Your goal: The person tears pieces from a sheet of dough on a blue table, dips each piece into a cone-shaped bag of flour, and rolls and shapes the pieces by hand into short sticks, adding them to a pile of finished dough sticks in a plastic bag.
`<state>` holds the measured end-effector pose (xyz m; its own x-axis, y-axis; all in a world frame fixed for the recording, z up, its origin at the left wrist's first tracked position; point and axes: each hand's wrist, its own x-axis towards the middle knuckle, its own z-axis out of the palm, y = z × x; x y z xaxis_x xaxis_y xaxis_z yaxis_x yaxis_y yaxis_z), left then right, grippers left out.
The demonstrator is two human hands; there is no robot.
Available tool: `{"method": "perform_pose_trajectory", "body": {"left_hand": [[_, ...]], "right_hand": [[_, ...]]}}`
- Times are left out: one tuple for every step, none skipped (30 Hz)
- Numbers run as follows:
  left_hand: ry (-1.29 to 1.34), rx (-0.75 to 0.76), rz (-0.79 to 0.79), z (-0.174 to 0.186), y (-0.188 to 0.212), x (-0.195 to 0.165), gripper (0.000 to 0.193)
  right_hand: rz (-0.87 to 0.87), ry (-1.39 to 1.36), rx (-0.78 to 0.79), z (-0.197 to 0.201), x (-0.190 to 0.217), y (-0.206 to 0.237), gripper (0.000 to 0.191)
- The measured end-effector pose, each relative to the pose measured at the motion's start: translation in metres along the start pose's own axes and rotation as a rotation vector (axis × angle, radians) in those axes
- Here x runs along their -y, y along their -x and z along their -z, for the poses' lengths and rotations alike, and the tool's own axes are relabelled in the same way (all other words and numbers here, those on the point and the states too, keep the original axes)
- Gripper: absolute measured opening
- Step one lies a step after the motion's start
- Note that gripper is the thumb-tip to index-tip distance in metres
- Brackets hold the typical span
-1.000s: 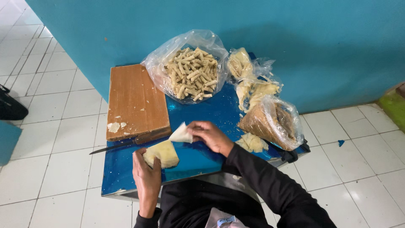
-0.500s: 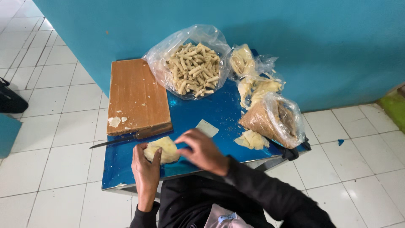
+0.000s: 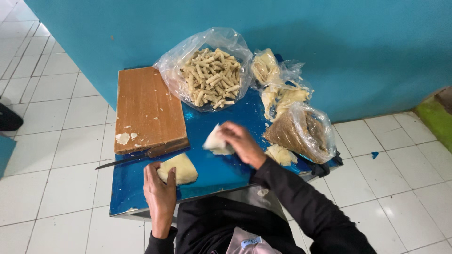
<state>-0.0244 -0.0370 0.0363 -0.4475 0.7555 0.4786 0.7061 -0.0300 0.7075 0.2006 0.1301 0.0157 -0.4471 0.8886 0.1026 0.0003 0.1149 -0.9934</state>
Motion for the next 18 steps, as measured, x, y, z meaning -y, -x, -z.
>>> {"method": "perform_pose_trajectory", "body": {"left_hand": [[-0.104,-0.075,-0.075,0.0,0.0,-0.004,0.042],[-0.208,-0.146,-0.152,0.0,0.001,-0.008,0.046],[-0.311,-0.217,-0.228,-0.003,0.003,-0.014,0.05],[-0.214,-0.19,-0.236,-0.008,0.005,-0.021,0.048],[-0.119,-0.156,-0.246,-0.014,0.007,-0.027,0.046],[-0.025,-0.123,-0.254,-0.021,0.009,-0.032,0.044],[0.158,0.03,-0.087,-0.031,0.013,-0.04,0.041],[0.339,0.188,0.078,-0.041,0.016,-0.046,0.039],[0.293,0.211,0.038,-0.049,0.016,-0.05,0.038],[0.247,0.231,0.0,-0.056,0.015,-0.053,0.038],[0.201,0.253,-0.04,-0.061,0.013,-0.054,0.037],[0.171,0.219,-0.092,-0.066,0.012,-0.055,0.036],[0.14,0.187,-0.143,-0.069,0.011,-0.056,0.036],[0.111,0.157,-0.194,-0.071,0.01,-0.056,0.035],[0.092,0.171,-0.188,-0.074,0.008,-0.056,0.033],[0.074,0.181,-0.183,-0.076,0.006,-0.057,0.031],[0.055,0.191,-0.176,-0.078,0.004,-0.057,0.029],[0.039,0.193,-0.183,-0.08,0.004,-0.057,0.027]], "right_hand": [[0.092,0.222,-0.067,0.014,0.007,-0.001,0.018],[0.184,0.441,-0.138,0.022,0.012,0.001,0.017],[0.302,0.552,-0.151,0.025,0.014,0.006,0.016],[0.422,0.663,-0.163,0.026,0.016,0.014,0.014],[0.539,0.769,-0.178,0.024,0.016,0.023,0.013],[0.578,0.85,-0.12,0.019,0.014,0.031,0.015],[0.62,0.934,-0.057,0.015,0.013,0.038,0.017],[0.66,1.015,0.005,0.011,0.011,0.046,0.019],[0.671,1.027,0.007,0.008,0.009,0.052,0.021],[0.684,1.039,0.013,0.005,0.008,0.058,0.024],[0.695,1.05,0.015,0.003,0.008,0.061,0.027],[0.691,1.056,0.028,0.003,0.008,0.062,0.027],[0.684,1.061,0.041,0.002,0.009,0.064,0.026],[0.676,1.066,0.053,0.002,0.011,0.066,0.026],[0.684,1.072,0.062,0.002,0.013,0.067,0.025],[0.696,1.079,0.07,0.002,0.015,0.069,0.025],[0.708,1.085,0.08,0.002,0.017,0.069,0.024],[0.698,1.073,0.083,0.002,0.018,0.07,0.024]]}}
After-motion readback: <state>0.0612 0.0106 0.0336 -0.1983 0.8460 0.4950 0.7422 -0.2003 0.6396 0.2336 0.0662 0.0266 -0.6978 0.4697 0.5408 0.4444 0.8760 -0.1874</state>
